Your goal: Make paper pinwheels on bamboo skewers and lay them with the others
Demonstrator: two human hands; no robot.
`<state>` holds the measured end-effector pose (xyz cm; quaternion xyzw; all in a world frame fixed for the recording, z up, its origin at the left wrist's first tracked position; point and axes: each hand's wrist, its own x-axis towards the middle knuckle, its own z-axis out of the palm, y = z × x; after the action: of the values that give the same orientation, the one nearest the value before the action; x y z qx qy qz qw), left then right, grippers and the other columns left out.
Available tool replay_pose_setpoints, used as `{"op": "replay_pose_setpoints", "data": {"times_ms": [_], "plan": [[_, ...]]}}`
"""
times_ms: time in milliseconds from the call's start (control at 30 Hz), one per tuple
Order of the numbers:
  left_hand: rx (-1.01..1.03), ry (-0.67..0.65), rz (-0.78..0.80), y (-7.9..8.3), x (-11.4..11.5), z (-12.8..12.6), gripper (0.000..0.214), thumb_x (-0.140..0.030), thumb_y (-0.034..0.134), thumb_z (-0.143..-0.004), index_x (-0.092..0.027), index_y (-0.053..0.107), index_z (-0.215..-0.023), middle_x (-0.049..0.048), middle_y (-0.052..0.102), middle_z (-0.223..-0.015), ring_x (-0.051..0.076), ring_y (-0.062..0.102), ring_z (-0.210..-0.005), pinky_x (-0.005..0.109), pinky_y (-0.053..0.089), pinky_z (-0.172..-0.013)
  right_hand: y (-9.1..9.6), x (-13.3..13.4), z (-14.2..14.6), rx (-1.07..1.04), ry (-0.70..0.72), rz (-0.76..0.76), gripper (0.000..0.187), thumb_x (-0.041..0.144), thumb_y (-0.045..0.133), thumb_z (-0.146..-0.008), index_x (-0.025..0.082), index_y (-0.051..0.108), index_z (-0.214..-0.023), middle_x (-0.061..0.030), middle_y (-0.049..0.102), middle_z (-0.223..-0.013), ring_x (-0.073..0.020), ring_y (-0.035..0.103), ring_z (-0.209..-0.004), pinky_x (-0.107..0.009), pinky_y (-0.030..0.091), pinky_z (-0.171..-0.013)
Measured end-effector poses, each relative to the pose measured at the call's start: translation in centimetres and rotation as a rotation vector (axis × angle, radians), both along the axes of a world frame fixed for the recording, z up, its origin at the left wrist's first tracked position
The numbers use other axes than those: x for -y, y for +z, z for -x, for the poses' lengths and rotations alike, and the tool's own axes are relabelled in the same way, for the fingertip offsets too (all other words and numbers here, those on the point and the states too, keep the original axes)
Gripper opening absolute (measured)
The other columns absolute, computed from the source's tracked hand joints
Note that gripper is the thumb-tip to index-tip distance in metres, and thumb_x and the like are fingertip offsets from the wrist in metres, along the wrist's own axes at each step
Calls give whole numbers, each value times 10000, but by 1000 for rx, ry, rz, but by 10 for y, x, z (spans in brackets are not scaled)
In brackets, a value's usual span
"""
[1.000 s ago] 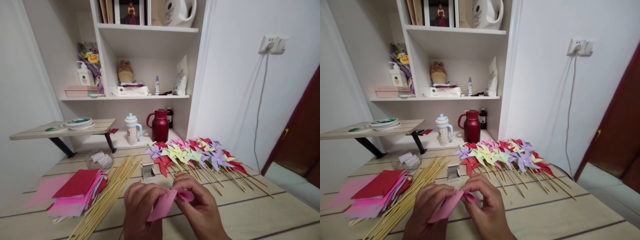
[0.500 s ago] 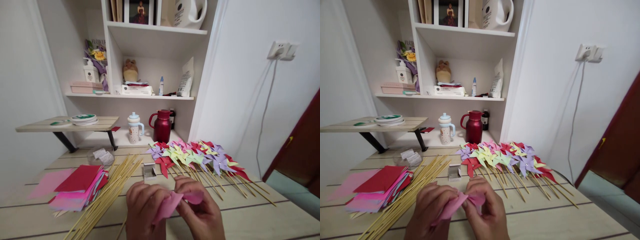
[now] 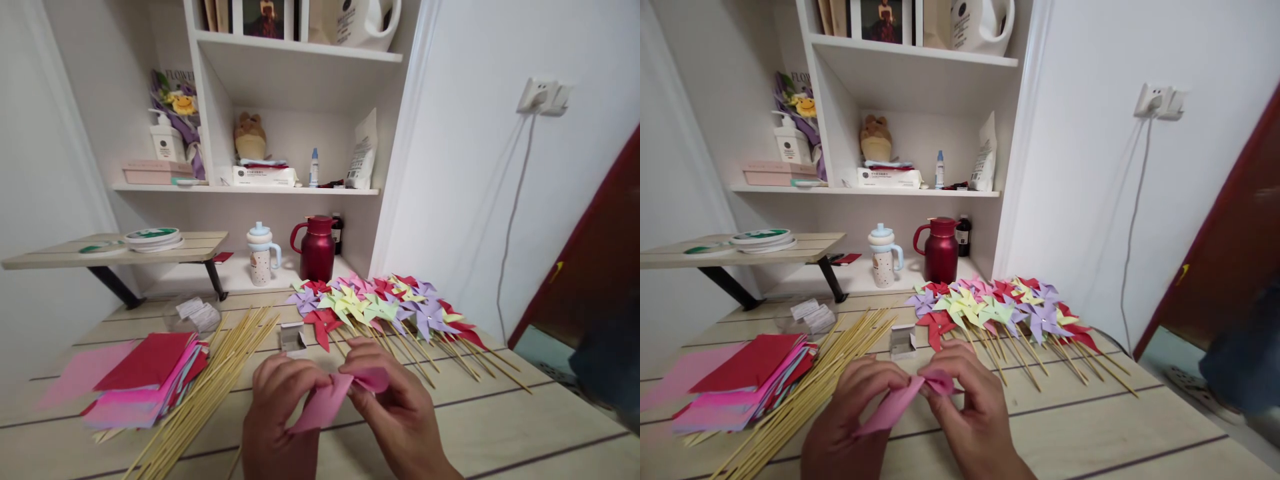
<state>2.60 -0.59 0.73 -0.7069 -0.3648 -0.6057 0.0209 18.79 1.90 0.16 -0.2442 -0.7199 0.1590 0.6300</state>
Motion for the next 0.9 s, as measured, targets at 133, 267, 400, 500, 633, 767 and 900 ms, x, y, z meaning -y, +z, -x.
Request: {"op": "replay_pose_setpoints", "data": {"times_ms": [133,267,400,500,633,767,900], "plan": [[-229,56,-100,4,2,13,132,-178,656,-805,-268,652,-901,-42,739,-818,157,657,-742,307,464,-853,-2,0,-3,44,0,-76,149,118,630,-863,248,664,-928,5,693,-770,-180,647,-744,-414,455,-951],[-350,70,-168,6,4,19,173,-167,632,-801,-264,656,-942,-33,760,-844,162,660,-735,297,463,-832,0,3,-2,52,-8,-82,150,104,621,-848,246,653,-887,7,678,-741,-182,643,-709,-427,459,-939],[-193,124,-167,-3,6,2,161,-178,513,-877,-258,651,-904,-25,748,-828,157,644,-736,309,424,-867,2,6,3,34,-29,-63,153,80,610,-823,232,628,-824,14,634,-694,-168,604,-649,-419,478,-888],[-44,178,-177,-11,7,-10,216,-275,433,-947,-264,639,-886,-12,737,-788,171,624,-724,351,395,-890,3,5,5,1,-41,-72,174,63,591,-821,235,617,-825,16,608,-682,-168,588,-657,-393,492,-818],[-141,161,-182,-7,6,-2,192,-256,450,-933,-264,642,-926,-18,746,-823,165,635,-734,335,383,-900,0,4,7,-19,-25,-73,186,61,584,-834,241,626,-855,6,626,-712,-178,603,-696,-372,497,-769],[-304,91,-182,1,5,10,145,-186,619,-825,-264,644,-945,-56,746,-856,138,642,-748,274,377,-899,-5,4,10,-105,4,-57,181,80,613,-841,250,626,-902,-7,650,-744,-191,622,-737,-372,521,-770],[-91,133,-143,-4,7,-2,183,-281,473,-933,-280,651,-893,-26,737,-810,174,625,-751,352,373,-915,-8,2,7,-149,-15,-52,285,113,671,-833,276,618,-1062,-14,682,-779,-212,648,-806,-394,537,-815]]}}
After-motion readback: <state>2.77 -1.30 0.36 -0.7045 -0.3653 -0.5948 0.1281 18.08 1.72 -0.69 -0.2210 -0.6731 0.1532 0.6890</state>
